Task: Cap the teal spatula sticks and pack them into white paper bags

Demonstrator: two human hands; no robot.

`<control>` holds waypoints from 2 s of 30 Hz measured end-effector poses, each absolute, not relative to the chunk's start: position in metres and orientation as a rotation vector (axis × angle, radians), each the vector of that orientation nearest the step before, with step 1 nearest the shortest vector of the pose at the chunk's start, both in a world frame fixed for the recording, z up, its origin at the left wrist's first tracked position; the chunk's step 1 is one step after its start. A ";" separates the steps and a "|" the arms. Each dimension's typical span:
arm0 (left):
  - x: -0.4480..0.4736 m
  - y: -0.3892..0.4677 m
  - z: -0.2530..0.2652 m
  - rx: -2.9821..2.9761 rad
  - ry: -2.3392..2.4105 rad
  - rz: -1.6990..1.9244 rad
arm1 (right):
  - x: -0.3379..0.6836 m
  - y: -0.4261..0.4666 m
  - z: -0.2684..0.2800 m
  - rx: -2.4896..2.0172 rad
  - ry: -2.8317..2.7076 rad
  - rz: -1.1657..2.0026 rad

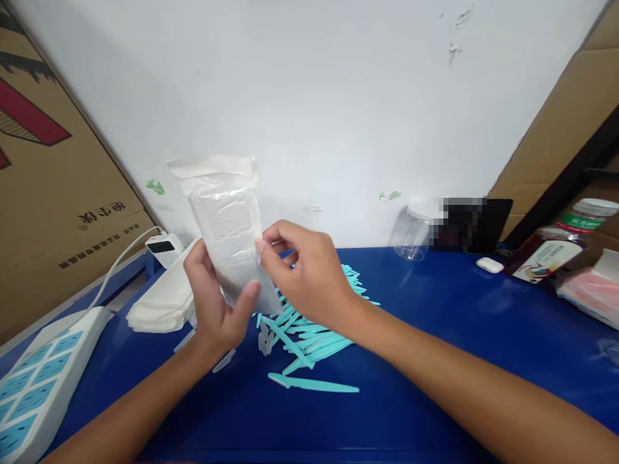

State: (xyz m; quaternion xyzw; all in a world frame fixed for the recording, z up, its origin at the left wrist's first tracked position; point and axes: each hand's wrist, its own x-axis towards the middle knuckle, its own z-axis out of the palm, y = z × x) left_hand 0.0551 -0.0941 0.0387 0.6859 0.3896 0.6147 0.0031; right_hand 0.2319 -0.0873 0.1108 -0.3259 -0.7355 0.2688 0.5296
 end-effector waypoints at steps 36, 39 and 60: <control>0.063 -0.094 0.034 1.441 0.720 1.126 | 0.278 -0.062 0.095 -0.912 -1.489 0.709; 0.064 -0.094 0.034 1.464 0.724 1.073 | 0.318 -0.052 0.120 -1.064 -1.442 0.443; 0.065 -0.081 0.015 1.609 0.879 0.908 | 0.479 -0.004 0.083 -1.374 -1.231 0.733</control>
